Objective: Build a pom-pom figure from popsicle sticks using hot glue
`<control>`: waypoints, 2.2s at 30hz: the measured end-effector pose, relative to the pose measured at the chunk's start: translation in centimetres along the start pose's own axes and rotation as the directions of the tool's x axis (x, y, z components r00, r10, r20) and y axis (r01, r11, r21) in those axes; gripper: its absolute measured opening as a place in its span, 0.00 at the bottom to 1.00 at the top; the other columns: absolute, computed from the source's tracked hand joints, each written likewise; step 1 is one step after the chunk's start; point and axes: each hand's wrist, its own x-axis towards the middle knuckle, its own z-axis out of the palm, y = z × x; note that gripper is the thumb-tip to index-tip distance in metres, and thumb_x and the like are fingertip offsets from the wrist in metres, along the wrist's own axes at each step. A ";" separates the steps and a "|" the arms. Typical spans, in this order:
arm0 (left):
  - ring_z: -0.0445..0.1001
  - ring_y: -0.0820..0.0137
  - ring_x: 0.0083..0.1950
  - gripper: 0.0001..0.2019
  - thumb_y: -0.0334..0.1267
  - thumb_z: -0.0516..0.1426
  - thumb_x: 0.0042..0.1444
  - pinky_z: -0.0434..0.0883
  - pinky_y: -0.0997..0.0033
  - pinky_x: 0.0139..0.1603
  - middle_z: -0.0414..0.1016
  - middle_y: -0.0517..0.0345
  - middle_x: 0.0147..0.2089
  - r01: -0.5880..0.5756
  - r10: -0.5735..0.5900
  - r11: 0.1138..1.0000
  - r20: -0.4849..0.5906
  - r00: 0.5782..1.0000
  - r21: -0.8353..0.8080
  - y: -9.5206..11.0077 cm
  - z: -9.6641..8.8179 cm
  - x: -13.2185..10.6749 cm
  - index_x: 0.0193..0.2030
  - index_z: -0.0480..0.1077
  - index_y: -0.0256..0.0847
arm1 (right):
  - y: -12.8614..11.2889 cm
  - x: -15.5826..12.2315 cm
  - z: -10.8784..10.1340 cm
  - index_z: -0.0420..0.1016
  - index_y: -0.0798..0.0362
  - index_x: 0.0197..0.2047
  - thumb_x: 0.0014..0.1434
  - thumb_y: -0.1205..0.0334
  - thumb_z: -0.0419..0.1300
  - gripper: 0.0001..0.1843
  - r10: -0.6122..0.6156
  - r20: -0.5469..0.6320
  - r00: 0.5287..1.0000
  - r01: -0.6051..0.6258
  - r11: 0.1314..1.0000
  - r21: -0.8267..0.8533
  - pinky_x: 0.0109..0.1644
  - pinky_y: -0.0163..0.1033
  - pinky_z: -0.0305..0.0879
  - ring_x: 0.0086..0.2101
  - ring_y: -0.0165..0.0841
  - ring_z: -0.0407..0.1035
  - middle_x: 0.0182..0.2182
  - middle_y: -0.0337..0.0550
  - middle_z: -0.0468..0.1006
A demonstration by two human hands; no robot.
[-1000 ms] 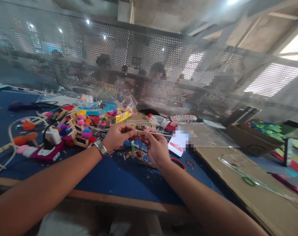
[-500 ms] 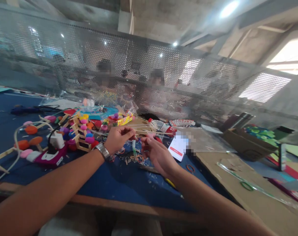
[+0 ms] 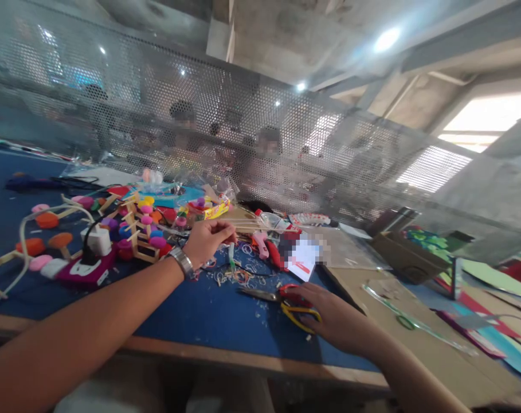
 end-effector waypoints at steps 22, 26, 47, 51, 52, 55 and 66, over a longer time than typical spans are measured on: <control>0.80 0.72 0.32 0.10 0.41 0.68 0.50 0.79 0.70 0.41 0.81 0.56 0.29 0.050 -0.079 0.983 -0.159 0.984 -0.179 -0.3 -0.4 1.1 0.31 0.76 0.37 | -3.0 3.3 0.2 0.67 0.50 0.31 0.41 0.47 0.76 0.26 0.209 -0.274 0.939 0.174 0.400 0.900 0.18 0.32 0.57 0.15 0.25 0.60 0.19 0.30 0.69; 0.80 0.72 0.33 0.09 0.40 0.67 0.52 0.78 0.70 0.42 0.81 0.57 0.29 0.029 -0.059 0.986 -0.182 0.981 -0.163 -0.2 -0.7 1.4 0.30 0.75 0.38 | -4.2 6.4 -0.7 0.63 0.46 0.36 0.41 0.55 0.78 0.29 0.245 -0.471 0.848 0.328 0.456 0.828 0.21 0.32 0.59 0.18 0.27 0.64 0.19 0.26 0.71; 0.79 0.73 0.31 0.10 0.42 0.68 0.49 0.78 0.70 0.39 0.80 0.59 0.28 -0.051 0.014 0.983 -0.207 0.978 -0.174 0.9 -0.4 0.9 0.31 0.75 0.39 | -4.2 7.9 1.6 0.74 0.45 0.52 0.56 0.35 0.66 0.29 -0.158 -0.311 0.937 0.348 0.350 0.870 0.36 0.38 0.63 0.30 0.33 0.64 0.30 0.37 0.71; 0.79 0.74 0.30 0.09 0.40 0.68 0.48 0.77 0.73 0.38 0.80 0.59 0.28 -0.045 0.013 0.978 -0.156 0.988 -0.204 1.2 0.0 0.4 0.30 0.76 0.39 | -4.7 8.1 2.0 0.73 0.46 0.53 0.56 0.31 0.62 0.31 -0.124 -0.291 0.949 0.316 0.381 0.869 0.30 0.36 0.59 0.25 0.31 0.59 0.26 0.34 0.66; 0.79 0.74 0.30 0.09 0.41 0.69 0.48 0.77 0.73 0.38 0.81 0.58 0.28 -0.032 0.003 0.980 -0.143 0.990 -0.198 1.3 0.2 0.3 0.30 0.76 0.39 | -4.7 8.1 2.1 0.72 0.46 0.53 0.57 0.32 0.62 0.31 -0.120 -0.295 0.948 0.318 0.408 0.856 0.30 0.36 0.58 0.26 0.31 0.58 0.26 0.34 0.66; 0.79 0.73 0.31 0.11 0.42 0.70 0.47 0.78 0.72 0.39 0.81 0.57 0.28 0.004 -0.026 0.982 -0.119 0.993 -0.188 1.5 0.6 -0.2 0.31 0.77 0.38 | -4.5 8.2 2.5 0.70 0.46 0.54 0.60 0.31 0.58 0.31 -0.125 -0.328 0.936 0.346 0.480 0.806 0.30 0.38 0.56 0.28 0.32 0.57 0.29 0.36 0.64; 0.79 0.71 0.29 0.09 0.40 0.69 0.49 0.78 0.70 0.36 0.81 0.56 0.27 -0.010 0.010 0.998 -0.005 1.000 -0.062 1.5 1.1 -0.7 0.31 0.77 0.37 | -4.5 8.6 3.4 0.67 0.43 0.53 0.65 0.36 0.56 0.23 -0.154 -0.368 0.917 0.398 0.416 0.818 0.28 0.38 0.54 0.26 0.31 0.52 0.29 0.35 0.61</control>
